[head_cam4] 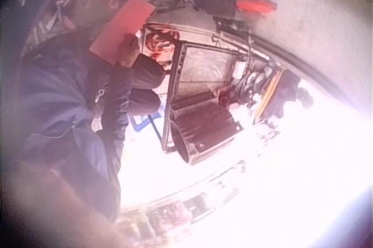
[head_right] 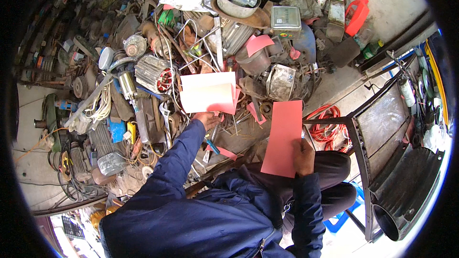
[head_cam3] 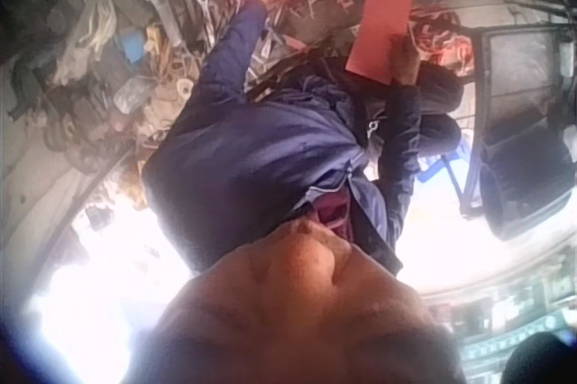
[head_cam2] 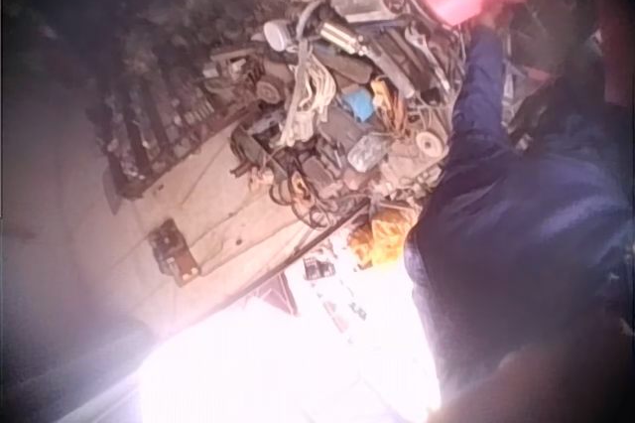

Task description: The person sits on a low stool and uses shears to cut a long pink sheet into smaller rectangular pieces. They fold the sheet, cut it, and place the cut pieces on the workbench. The person also briefly handles a small metal can and a glass jar before resuming cutting.

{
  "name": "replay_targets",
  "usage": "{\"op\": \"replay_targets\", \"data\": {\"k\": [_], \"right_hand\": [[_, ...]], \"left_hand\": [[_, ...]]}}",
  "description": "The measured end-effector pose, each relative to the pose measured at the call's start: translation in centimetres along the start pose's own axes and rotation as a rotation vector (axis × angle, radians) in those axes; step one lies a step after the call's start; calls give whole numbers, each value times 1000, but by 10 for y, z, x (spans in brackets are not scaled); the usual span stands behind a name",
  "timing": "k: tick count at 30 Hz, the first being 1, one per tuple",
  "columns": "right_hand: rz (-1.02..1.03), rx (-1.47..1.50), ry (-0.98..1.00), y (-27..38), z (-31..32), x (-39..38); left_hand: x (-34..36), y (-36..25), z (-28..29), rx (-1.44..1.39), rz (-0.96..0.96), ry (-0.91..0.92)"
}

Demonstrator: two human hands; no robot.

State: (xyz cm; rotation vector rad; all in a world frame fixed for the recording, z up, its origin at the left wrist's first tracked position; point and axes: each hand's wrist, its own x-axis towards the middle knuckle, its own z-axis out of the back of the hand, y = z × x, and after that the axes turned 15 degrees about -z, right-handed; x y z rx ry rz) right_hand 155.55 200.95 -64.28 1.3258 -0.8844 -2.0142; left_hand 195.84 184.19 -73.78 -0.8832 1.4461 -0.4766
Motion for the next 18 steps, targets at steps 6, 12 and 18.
{"op": "replay_targets", "data": {"k": [6,12,18], "right_hand": [[-57,-68,-26,1,0,-1],[-13,-86,-38,-1,1,0],[-69,-56,-52,1,-1,0]], "left_hand": [[9,21,13,-73,61,-71],[13,32,25,87,125,-56],[-26,-32,-32,1350,-682,-4]]}}
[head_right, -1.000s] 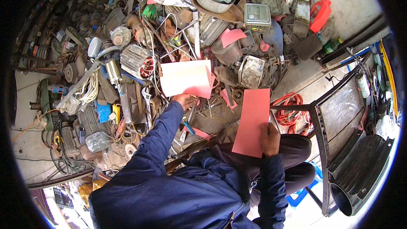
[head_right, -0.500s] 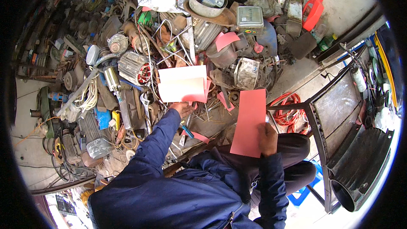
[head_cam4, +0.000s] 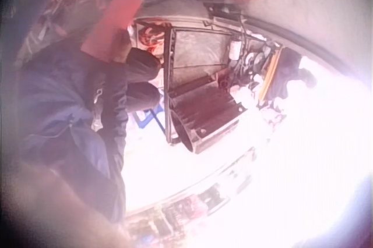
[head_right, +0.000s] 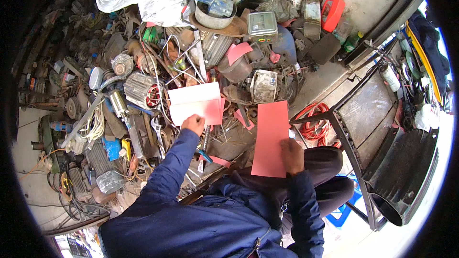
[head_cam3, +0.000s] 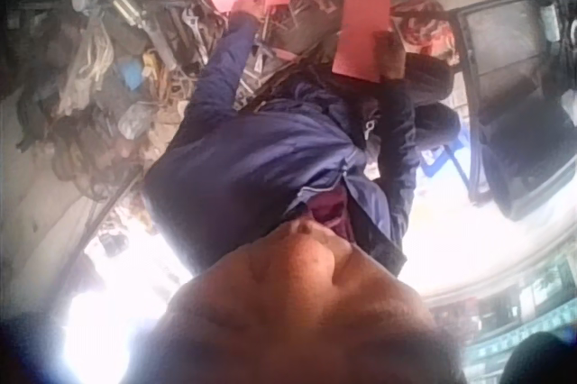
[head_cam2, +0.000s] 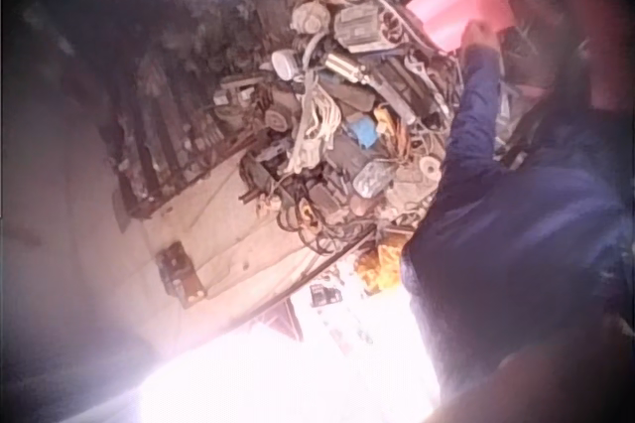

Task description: The person sits on a low stool and uses shears to cut a long pink sheet into smaller rectangular pieces. They fold the sheet, cut it, and place the cut pieces on the workbench. The person also briefly handles a small metal can and a glass jar before resuming cutting.

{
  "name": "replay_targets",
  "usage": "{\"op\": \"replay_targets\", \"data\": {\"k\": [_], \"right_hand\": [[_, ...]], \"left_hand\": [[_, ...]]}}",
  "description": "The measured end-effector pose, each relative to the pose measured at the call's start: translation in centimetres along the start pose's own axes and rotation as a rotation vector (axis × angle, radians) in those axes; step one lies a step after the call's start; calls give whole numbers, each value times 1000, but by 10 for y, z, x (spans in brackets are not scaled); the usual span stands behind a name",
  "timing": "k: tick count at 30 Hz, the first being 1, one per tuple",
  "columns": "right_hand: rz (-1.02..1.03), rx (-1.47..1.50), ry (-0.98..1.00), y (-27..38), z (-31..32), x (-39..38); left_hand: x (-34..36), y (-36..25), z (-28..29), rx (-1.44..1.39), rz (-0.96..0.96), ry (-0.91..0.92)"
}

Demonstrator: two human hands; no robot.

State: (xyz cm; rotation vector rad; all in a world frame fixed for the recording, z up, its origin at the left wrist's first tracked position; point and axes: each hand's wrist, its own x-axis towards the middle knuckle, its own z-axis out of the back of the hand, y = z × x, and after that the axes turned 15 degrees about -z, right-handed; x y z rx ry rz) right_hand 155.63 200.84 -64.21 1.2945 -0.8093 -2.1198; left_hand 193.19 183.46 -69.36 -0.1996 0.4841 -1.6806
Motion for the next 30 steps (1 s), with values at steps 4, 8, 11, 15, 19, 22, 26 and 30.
{"op": "replay_targets", "data": {"k": [4,8,11,15,19,22,26,30], "right_hand": [[-10,211,117,6,-2,-1],[-34,247,121,13,-1,-3],[-59,261,149,20,0,-9],[-30,235,166,32,5,-19],[-5,246,237,47,15,-28],[-1,324,279,53,16,-34],[-10,526,332,52,9,-37],[-44,613,458,45,5,-44]], "left_hand": [[91,-95,22,-137,-511,-398],[175,-148,19,199,-612,-288],[208,-156,13,223,-555,-184],[212,-155,19,218,-552,-192],[184,-165,46,27,-568,-392],[146,-173,64,-778,-340,-244],[91,-183,58,-1567,15,-134],[57,-194,38,-1789,228,-48]]}}
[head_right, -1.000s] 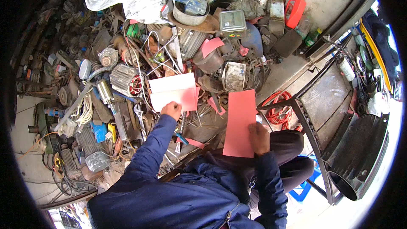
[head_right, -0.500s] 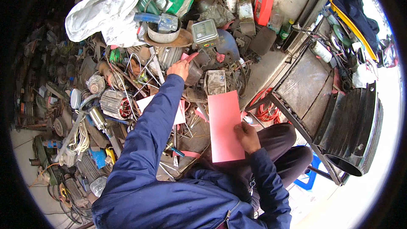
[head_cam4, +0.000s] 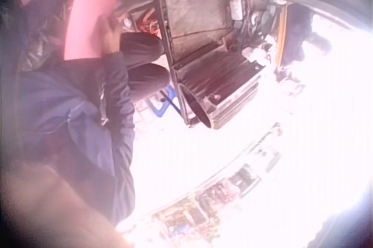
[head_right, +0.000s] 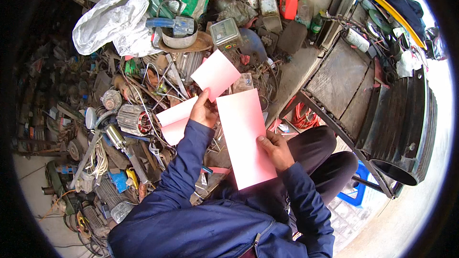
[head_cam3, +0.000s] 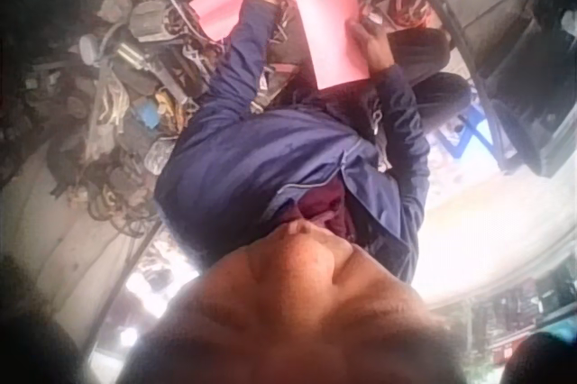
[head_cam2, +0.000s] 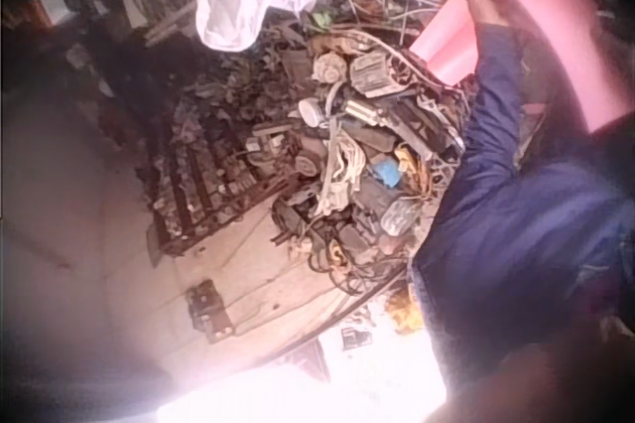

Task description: The person sits on a low stool and uses shears to cut a long pink sheet into smaller rectangular pieces. They fold the sheet, cut it, and place the cut pieces on the workbench. The person also briefly handles a small metal can and a glass jar before resuming cutting.

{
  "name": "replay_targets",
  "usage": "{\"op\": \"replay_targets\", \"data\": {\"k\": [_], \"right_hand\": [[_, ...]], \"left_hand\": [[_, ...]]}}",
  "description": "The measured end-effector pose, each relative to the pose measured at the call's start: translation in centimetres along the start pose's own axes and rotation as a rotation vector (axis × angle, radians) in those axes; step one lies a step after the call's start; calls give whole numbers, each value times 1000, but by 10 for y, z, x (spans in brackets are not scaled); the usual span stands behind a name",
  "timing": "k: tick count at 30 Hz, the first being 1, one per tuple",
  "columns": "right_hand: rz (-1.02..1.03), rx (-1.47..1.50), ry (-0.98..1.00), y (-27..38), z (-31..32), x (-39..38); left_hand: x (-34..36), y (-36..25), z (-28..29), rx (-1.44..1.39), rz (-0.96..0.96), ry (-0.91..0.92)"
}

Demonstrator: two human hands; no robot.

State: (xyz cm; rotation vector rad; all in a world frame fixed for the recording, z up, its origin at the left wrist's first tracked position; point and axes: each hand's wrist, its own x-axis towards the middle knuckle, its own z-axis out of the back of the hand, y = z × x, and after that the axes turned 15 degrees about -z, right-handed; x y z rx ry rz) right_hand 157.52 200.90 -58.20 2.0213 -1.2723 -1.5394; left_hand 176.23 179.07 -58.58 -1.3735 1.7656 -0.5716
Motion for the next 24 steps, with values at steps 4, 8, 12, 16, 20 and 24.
{"op": "replay_targets", "data": {"k": [4,8,12,16,20,24], "right_hand": [[20,87,11,-8,-3,-7],[49,151,-72,-12,-7,-9],[83,95,-108,-8,-6,-8],[44,106,-68,-1,-8,-11],[21,149,-44,0,-15,-13],[11,189,-5,-3,-18,-9]], "left_hand": [[-19,21,-5,-59,-11,55],[-29,42,-10,-72,-73,119],[-32,58,-10,198,-195,255],[-31,62,-7,-129,-157,556],[-37,64,-5,-206,3,537],[-44,69,0,-143,-16,554]]}}
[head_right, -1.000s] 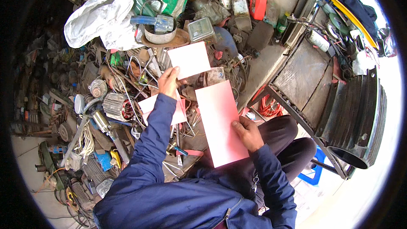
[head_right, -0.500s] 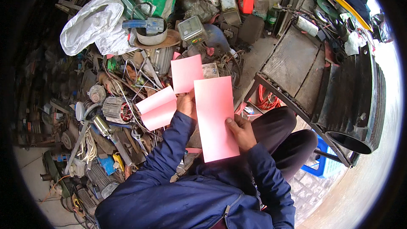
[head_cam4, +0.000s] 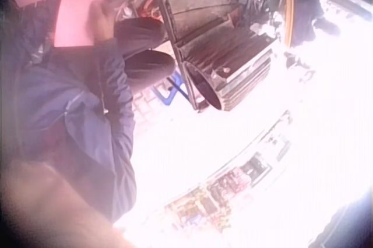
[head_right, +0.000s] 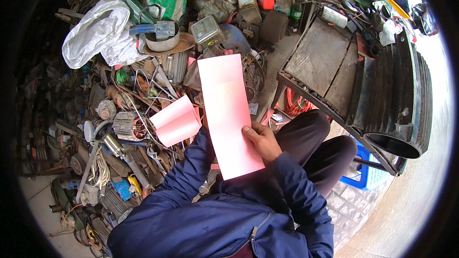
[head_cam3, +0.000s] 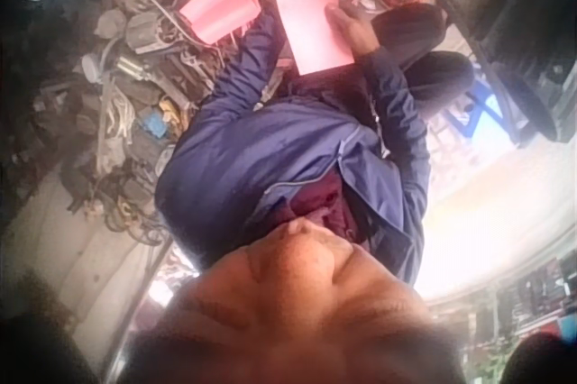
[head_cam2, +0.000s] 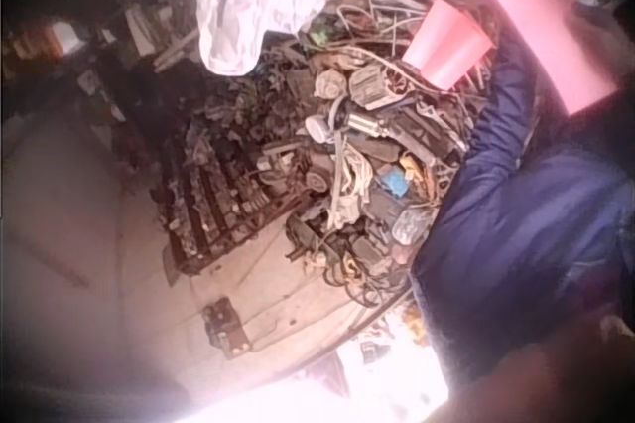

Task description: The person sits on a low stool and uses shears to cut a long pink sheet into smaller rectangular pieces. They fold the sheet, cut it, and place the cut pieces on the workbench. The person also briefly handles a small metal can and a glass jar before resuming cutting.

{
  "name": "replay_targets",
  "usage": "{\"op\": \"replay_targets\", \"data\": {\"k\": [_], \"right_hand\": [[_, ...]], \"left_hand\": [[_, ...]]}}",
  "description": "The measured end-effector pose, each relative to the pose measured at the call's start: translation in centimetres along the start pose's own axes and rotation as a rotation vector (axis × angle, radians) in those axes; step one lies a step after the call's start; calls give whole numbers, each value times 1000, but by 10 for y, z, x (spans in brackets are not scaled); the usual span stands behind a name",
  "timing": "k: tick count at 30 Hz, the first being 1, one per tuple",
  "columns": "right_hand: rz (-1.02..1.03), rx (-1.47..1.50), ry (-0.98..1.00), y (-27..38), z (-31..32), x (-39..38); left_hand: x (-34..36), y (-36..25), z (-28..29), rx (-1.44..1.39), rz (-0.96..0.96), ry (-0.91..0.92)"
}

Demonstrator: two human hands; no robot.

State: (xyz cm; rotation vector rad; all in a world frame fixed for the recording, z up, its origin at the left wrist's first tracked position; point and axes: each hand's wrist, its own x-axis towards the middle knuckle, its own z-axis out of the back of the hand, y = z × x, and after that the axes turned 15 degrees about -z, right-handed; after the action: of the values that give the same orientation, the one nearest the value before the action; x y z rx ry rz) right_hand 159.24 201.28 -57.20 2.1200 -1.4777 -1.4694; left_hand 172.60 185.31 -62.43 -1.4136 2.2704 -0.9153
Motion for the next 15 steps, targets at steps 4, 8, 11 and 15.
{"op": "replay_targets", "data": {"k": [4,8,11,15], "right_hand": [[-24,-49,5,-3,5,5],[-36,-39,23,-3,7,5],[-24,-10,41,-2,6,5],[-25,-38,12,0,3,5]], "left_hand": [[-2,0,5,21,2,10],[-2,-2,8,30,1,17],[-2,-3,8,37,4,21],[-3,-4,9,44,7,25]]}}
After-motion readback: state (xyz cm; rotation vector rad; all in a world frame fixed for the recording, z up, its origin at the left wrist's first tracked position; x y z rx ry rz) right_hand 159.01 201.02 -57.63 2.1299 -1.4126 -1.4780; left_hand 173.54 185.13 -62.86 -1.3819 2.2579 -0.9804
